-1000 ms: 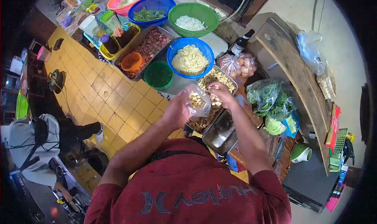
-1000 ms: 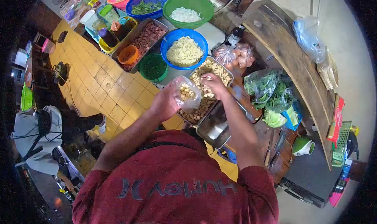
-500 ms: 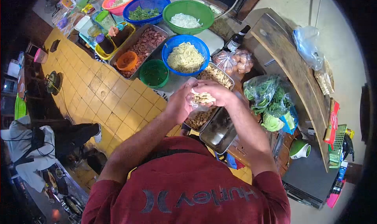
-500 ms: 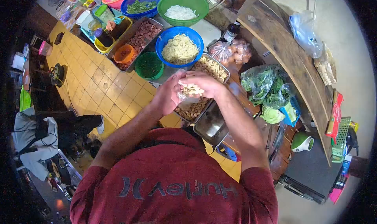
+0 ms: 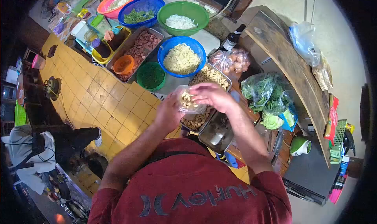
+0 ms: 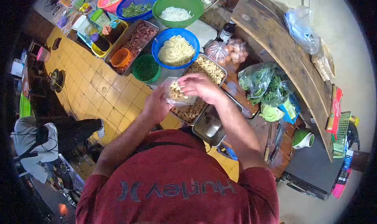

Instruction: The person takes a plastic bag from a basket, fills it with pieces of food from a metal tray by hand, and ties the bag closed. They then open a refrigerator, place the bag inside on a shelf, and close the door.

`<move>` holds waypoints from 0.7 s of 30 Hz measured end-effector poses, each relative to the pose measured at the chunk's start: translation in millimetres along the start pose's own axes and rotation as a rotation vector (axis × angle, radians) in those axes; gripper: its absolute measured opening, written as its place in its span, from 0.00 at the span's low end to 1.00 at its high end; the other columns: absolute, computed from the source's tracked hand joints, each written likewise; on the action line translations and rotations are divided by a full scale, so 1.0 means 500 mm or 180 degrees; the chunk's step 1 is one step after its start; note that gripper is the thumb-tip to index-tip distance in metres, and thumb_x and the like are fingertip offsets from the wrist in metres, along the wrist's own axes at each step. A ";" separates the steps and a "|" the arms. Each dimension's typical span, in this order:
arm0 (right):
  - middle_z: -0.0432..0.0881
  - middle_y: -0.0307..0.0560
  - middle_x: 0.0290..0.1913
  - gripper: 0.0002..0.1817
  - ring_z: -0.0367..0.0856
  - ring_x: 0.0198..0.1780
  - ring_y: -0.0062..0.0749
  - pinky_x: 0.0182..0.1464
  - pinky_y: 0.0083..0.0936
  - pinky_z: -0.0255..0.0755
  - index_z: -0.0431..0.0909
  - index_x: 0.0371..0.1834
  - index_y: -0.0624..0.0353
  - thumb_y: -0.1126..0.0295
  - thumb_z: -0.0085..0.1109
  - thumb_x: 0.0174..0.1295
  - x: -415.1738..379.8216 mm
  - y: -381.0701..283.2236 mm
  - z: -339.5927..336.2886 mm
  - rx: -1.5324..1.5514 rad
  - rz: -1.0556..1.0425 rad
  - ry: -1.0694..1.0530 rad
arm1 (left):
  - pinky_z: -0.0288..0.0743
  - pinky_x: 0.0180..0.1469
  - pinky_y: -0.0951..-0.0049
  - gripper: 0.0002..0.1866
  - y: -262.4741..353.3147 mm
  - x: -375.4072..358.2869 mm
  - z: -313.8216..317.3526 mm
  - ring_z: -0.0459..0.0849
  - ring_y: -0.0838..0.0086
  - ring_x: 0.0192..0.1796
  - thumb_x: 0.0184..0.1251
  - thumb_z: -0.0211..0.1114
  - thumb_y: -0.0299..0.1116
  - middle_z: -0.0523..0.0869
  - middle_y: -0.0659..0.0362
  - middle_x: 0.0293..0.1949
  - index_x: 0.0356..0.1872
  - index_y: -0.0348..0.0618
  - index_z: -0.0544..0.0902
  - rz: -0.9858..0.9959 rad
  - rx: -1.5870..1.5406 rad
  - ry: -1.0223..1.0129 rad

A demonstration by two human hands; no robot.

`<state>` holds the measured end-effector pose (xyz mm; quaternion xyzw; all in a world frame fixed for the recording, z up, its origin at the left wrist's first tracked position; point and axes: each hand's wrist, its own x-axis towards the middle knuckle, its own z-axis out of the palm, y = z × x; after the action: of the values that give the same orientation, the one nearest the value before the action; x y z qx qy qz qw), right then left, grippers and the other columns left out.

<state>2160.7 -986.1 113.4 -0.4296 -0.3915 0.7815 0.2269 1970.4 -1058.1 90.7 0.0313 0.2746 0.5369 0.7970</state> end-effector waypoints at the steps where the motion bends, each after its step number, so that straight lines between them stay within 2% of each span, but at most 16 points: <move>1: 0.83 0.48 0.44 0.16 0.83 0.39 0.28 0.43 0.22 0.79 0.75 0.54 0.64 0.77 0.53 0.63 -0.010 -0.013 -0.020 -0.0123 -0.0072 0.0180 | 0.74 0.57 0.58 0.18 0.000 0.004 -0.006 0.79 0.64 0.55 0.75 0.48 0.36 0.78 0.54 0.54 0.61 0.42 0.69 -0.0009 -0.0002 0.0003; 3: 0.83 0.50 0.43 0.16 0.83 0.43 0.32 0.46 0.28 0.78 0.77 0.51 0.62 0.74 0.58 0.59 0.025 0.022 -0.119 -0.0683 -0.0182 0.0944 | 0.73 0.59 0.60 0.18 0.000 0.010 -0.017 0.78 0.64 0.57 0.76 0.47 0.37 0.77 0.53 0.56 0.61 0.40 0.68 -0.0073 0.0019 0.0039; 4: 0.83 0.50 0.43 0.16 0.83 0.43 0.32 0.46 0.28 0.78 0.77 0.51 0.62 0.74 0.58 0.59 0.058 0.056 -0.179 -0.0672 -0.0178 0.0940 | 0.73 0.59 0.60 0.18 0.001 0.007 -0.016 0.78 0.64 0.57 0.76 0.47 0.37 0.77 0.53 0.56 0.61 0.40 0.68 -0.0076 0.0026 0.0050; 6: 0.81 0.59 0.47 0.23 0.81 0.49 0.45 0.52 0.35 0.75 0.76 0.55 0.58 0.69 0.61 0.53 0.120 0.129 -0.273 -0.3427 -0.0239 0.1690 | 0.73 0.59 0.60 0.20 0.005 -0.007 -0.011 0.77 0.65 0.58 0.76 0.45 0.36 0.75 0.52 0.59 0.63 0.39 0.67 -0.0044 0.0127 0.0248; 7: 0.77 0.63 0.54 0.32 0.72 0.61 0.54 0.62 0.40 0.66 0.72 0.61 0.53 0.61 0.64 0.49 0.127 0.138 -0.272 -0.3260 -0.0447 0.1659 | 0.73 0.59 0.60 0.20 0.009 -0.014 -0.017 0.77 0.65 0.58 0.76 0.45 0.36 0.75 0.52 0.59 0.63 0.39 0.67 -0.0056 0.0148 0.0256; 9: 0.65 0.66 0.66 0.41 0.61 0.69 0.59 0.68 0.47 0.58 0.62 0.69 0.50 0.52 0.63 0.51 0.152 0.151 -0.257 -0.4755 0.0068 0.1835 | 0.74 0.57 0.61 0.21 0.015 -0.027 -0.026 0.77 0.66 0.58 0.75 0.45 0.35 0.75 0.51 0.59 0.65 0.38 0.65 -0.0236 0.0498 0.0367; 10: 0.65 0.66 0.66 0.41 0.61 0.69 0.59 0.68 0.47 0.58 0.62 0.69 0.50 0.52 0.63 0.51 0.155 0.152 -0.226 -0.4737 0.0062 0.1840 | 0.74 0.57 0.61 0.21 0.014 -0.032 -0.021 0.77 0.66 0.58 0.75 0.45 0.35 0.75 0.51 0.59 0.65 0.38 0.65 -0.0238 0.0517 0.0370; 12: 0.53 0.67 0.71 0.47 0.54 0.70 0.67 0.69 0.57 0.50 0.53 0.74 0.48 0.45 0.62 0.52 0.144 0.158 -0.167 -0.4905 0.0318 0.2152 | 0.76 0.53 0.63 0.22 0.010 -0.043 -0.011 0.78 0.66 0.57 0.74 0.47 0.33 0.75 0.53 0.60 0.67 0.39 0.64 -0.0116 0.0418 0.0514; 13: 0.53 0.67 0.71 0.47 0.54 0.70 0.67 0.69 0.57 0.50 0.53 0.74 0.48 0.45 0.62 0.52 0.139 0.148 -0.160 -0.4892 0.0314 0.2142 | 0.76 0.53 0.63 0.22 0.008 -0.045 -0.012 0.78 0.66 0.57 0.74 0.47 0.33 0.75 0.53 0.60 0.67 0.39 0.64 -0.0114 0.0429 0.0527; 15: 0.47 0.68 0.72 0.51 0.54 0.69 0.71 0.68 0.64 0.47 0.48 0.75 0.47 0.38 0.59 0.53 0.136 0.134 -0.148 -0.4674 0.0584 0.1736 | 0.78 0.49 0.65 0.22 0.008 -0.047 -0.018 0.78 0.67 0.57 0.74 0.47 0.33 0.75 0.55 0.60 0.66 0.39 0.65 -0.0147 0.0519 0.0611; 16: 0.52 0.70 0.70 0.51 0.57 0.68 0.69 0.67 0.63 0.49 0.50 0.75 0.48 0.33 0.56 0.52 0.145 0.161 -0.162 -0.4803 0.0307 0.1849 | 0.78 0.49 0.65 0.22 0.009 -0.047 -0.020 0.78 0.67 0.57 0.74 0.47 0.33 0.75 0.55 0.60 0.66 0.39 0.65 -0.0134 0.0530 0.0619; 17: 0.52 0.70 0.70 0.51 0.57 0.68 0.69 0.67 0.63 0.49 0.50 0.75 0.48 0.33 0.56 0.52 0.142 0.172 -0.170 -0.4802 0.0301 0.1838 | 0.78 0.50 0.65 0.22 0.009 -0.048 -0.023 0.77 0.68 0.57 0.73 0.48 0.32 0.75 0.55 0.60 0.66 0.39 0.66 -0.0124 0.0564 0.0515; 19: 0.55 0.72 0.66 0.53 0.64 0.62 0.69 0.62 0.64 0.56 0.51 0.74 0.48 0.30 0.55 0.50 0.123 0.182 -0.175 -0.4609 -0.0294 0.1370 | 0.78 0.50 0.65 0.22 0.006 -0.044 -0.026 0.77 0.69 0.57 0.73 0.49 0.31 0.75 0.56 0.60 0.66 0.39 0.66 -0.0115 0.0587 0.0405; 20: 0.62 0.72 0.59 0.53 0.70 0.55 0.69 0.56 0.62 0.64 0.54 0.73 0.49 0.34 0.62 0.47 0.139 0.231 -0.194 -0.4727 -0.0797 0.1472 | 0.79 0.50 0.66 0.22 0.005 -0.041 -0.026 0.78 0.69 0.55 0.72 0.51 0.29 0.76 0.56 0.59 0.65 0.39 0.66 -0.0079 0.0598 0.0497; 21: 0.62 0.72 0.59 0.53 0.70 0.55 0.69 0.56 0.62 0.64 0.54 0.73 0.49 0.34 0.62 0.47 0.131 0.240 -0.186 -0.4732 -0.0799 0.1462 | 0.80 0.49 0.66 0.22 0.004 -0.040 -0.028 0.80 0.69 0.54 0.71 0.52 0.27 0.77 0.56 0.58 0.65 0.38 0.66 -0.0044 0.0609 0.0597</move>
<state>2202.7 -972.9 -45.9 -0.5720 -0.8003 0.1750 0.0418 1956.9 -1078.1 87.4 0.0550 0.3981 0.5033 0.7650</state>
